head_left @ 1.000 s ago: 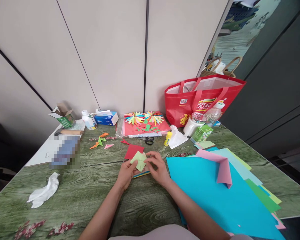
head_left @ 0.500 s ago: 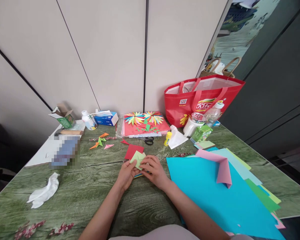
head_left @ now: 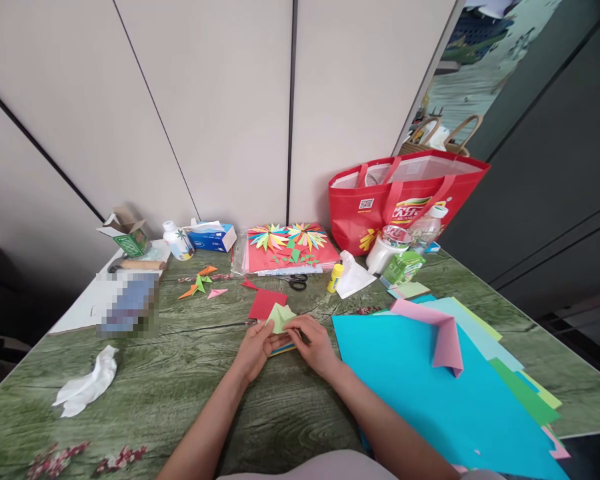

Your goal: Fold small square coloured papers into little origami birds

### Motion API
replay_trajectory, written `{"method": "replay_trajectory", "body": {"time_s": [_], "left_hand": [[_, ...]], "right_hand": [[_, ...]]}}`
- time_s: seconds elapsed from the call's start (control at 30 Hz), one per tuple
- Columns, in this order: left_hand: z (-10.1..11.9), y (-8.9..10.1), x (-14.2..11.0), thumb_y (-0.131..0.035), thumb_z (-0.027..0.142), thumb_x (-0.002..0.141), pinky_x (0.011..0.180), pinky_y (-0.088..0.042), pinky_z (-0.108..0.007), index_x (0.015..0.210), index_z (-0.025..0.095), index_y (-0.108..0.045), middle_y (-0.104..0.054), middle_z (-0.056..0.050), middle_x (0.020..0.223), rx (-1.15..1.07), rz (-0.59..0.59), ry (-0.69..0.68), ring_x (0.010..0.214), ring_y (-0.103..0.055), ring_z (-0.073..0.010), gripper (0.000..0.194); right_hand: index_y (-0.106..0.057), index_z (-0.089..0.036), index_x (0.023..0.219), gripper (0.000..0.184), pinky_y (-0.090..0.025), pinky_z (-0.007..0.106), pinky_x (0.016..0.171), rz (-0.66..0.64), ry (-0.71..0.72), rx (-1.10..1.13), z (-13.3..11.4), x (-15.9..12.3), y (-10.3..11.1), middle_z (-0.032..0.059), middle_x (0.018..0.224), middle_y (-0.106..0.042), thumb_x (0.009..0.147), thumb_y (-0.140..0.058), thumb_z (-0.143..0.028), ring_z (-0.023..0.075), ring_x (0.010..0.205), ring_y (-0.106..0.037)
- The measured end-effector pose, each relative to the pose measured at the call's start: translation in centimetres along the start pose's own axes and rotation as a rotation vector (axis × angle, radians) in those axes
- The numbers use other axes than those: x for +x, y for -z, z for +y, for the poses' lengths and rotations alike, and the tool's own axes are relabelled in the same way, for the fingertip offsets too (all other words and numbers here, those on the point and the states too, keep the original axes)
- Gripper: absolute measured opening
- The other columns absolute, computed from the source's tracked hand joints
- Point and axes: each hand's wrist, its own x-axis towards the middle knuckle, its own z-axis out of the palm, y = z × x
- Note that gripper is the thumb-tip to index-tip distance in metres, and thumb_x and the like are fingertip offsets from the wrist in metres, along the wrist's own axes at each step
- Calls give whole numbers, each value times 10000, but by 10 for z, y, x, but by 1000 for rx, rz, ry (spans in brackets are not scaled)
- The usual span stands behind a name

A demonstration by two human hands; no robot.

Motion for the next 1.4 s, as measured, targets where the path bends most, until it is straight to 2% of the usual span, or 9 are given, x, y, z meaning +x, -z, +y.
{"method": "replay_trajectory", "body": {"time_s": [0.23, 0.43, 0.6, 0.8, 0.97, 1.03, 1.1, 1.2, 1.4], "left_hand": [[0, 2, 0, -644, 230, 681, 694, -496, -301, 797, 109, -621, -692, -94, 788, 3, 51, -32, 713, -644, -188, 170], [0, 2, 0, -643, 253, 685, 721, -485, -318, 752, 102, -621, -687, -97, 763, 21, 26, -24, 740, -640, -200, 166], [3, 3, -2, -631, 226, 702, 763, -465, -327, 826, 102, -634, -682, -102, 840, 60, -45, -44, 800, -625, -204, 175], [1, 2, -5, -663, 218, 669, 864, -408, -359, 964, 137, -624, -649, -96, 1003, 193, -180, -89, 935, -580, -224, 308], [0, 0, -3, -638, 266, 690, 850, -421, -390, 951, 137, -631, -664, -86, 958, 250, -183, -104, 892, -593, -228, 291], [0, 0, -3, -621, 258, 707, 847, -426, -386, 937, 138, -636, -668, -80, 938, 260, -167, -104, 876, -597, -219, 260], [0, 1, -3, -605, 252, 721, 847, -427, -379, 942, 140, -633, -667, -77, 939, 263, -157, -105, 872, -599, -211, 249], [-2, 2, -2, -591, 263, 733, 856, -423, -387, 960, 143, -622, -661, -76, 952, 290, -171, -108, 877, -596, -209, 259], [-5, 6, -2, -597, 322, 716, 867, -419, -417, 1032, 170, -586, -640, -66, 1018, 434, -149, -156, 912, -583, -227, 350]], "right_hand": [[-505, -224, 1153, 359, -448, 324, 691, -190, 168, -216, -1, -1, 0, 94, 942, -568, 794, -515, -214, 199, 853, -497], [-471, -259, 1186, 360, -444, 285, 679, -199, 199, -305, 1, -3, -3, 72, 924, -541, 830, -474, -204, 168, 817, -487], [-519, -209, 1137, 321, -446, 281, 675, -197, 170, -293, 2, -5, -6, 85, 912, -542, 833, -440, -147, 170, 817, -488], [-589, -220, 999, 250, -453, 282, 668, -54, 44, -126, 4, -6, -7, 70, 873, -553, 813, -447, -131, 165, 804, -516], [-607, -205, 877, 151, -443, 276, 658, -66, -40, -99, 5, -6, -6, 55, 799, -577, 824, -466, -197, 164, 759, -531], [-578, -194, 902, 128, -442, 266, 622, -50, -100, -71, 5, -6, -6, 43, 756, -577, 812, -492, -221, 157, 701, -531], [-530, -187, 1000, 206, -439, 255, 586, -34, -145, -32, 5, -6, -5, 29, 725, -573, 800, -514, -233, 147, 643, -523], [-496, -201, 1096, 276, -437, 269, 632, -82, -90, -54, 3, -4, -3, 39, 764, -572, 820, -479, -215, 157, 693, -522], [-566, -235, 1038, 244, -434, 265, 656, -192, -48, -90, 0, -3, 0, 54, 823, -538, 851, -415, -192, 160, 758, -517]]}}
